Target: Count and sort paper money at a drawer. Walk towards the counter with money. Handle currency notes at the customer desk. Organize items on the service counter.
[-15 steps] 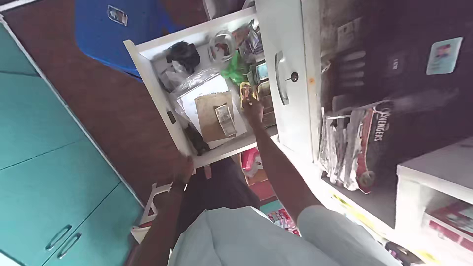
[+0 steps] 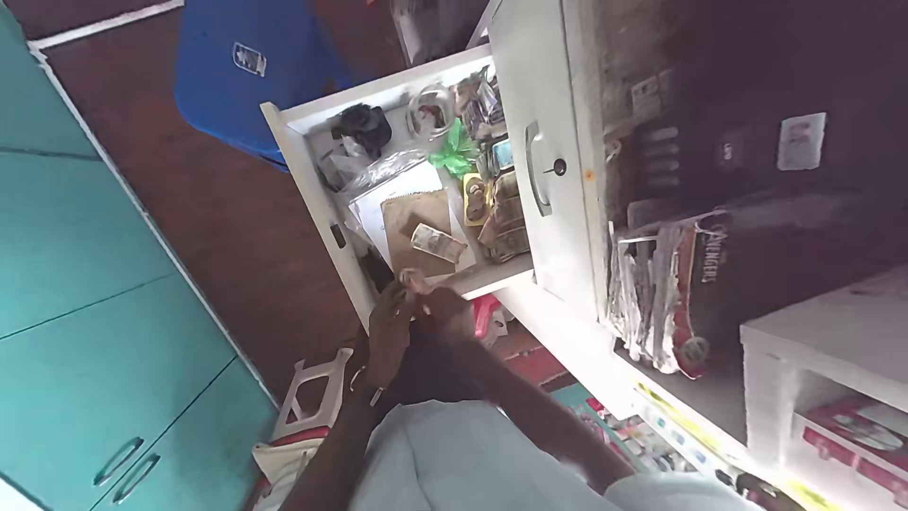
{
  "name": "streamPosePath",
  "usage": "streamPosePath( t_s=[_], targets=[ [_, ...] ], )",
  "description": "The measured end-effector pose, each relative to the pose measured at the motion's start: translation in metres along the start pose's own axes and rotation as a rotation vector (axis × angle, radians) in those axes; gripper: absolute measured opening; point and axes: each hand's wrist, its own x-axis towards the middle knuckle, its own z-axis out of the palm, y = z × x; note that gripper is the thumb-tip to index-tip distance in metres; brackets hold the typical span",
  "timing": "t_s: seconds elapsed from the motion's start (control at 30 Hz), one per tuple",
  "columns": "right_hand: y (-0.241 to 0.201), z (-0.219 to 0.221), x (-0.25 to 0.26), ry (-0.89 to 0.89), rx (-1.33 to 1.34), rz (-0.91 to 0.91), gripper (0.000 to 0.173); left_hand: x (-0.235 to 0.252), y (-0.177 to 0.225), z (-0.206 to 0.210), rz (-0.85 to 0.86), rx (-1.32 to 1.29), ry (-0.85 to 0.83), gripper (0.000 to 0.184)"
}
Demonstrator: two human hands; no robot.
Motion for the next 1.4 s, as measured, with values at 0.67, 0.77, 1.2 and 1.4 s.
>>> streamPosePath(
  t_s=[0.67,0.77,1.2,1.4],
  targets=[
    [-0.006,-0.048,0.021,-0.295,0.623,0.584,0.018,-0.01,0.02,-0.025,-0.184,0.027,0.03,0.036],
    [0.012,-0.056,0.028,-0.32,0.707,0.623,0.015,-0.007,0.017,-0.041,-0.171,-0.014,0.063,0.033],
    [0.015,-0.086,0.043,-0.763,0.419,0.102,0.019,-0.013,0.016,-0.061,-0.044,0.392,-0.547,0.075],
    [0.04,-0.049,0.103,-0.587,0.474,0.286,0.024,-0.026,0.016,-0.049,-0.339,0.0,-0.47,0.053]
  ],
)
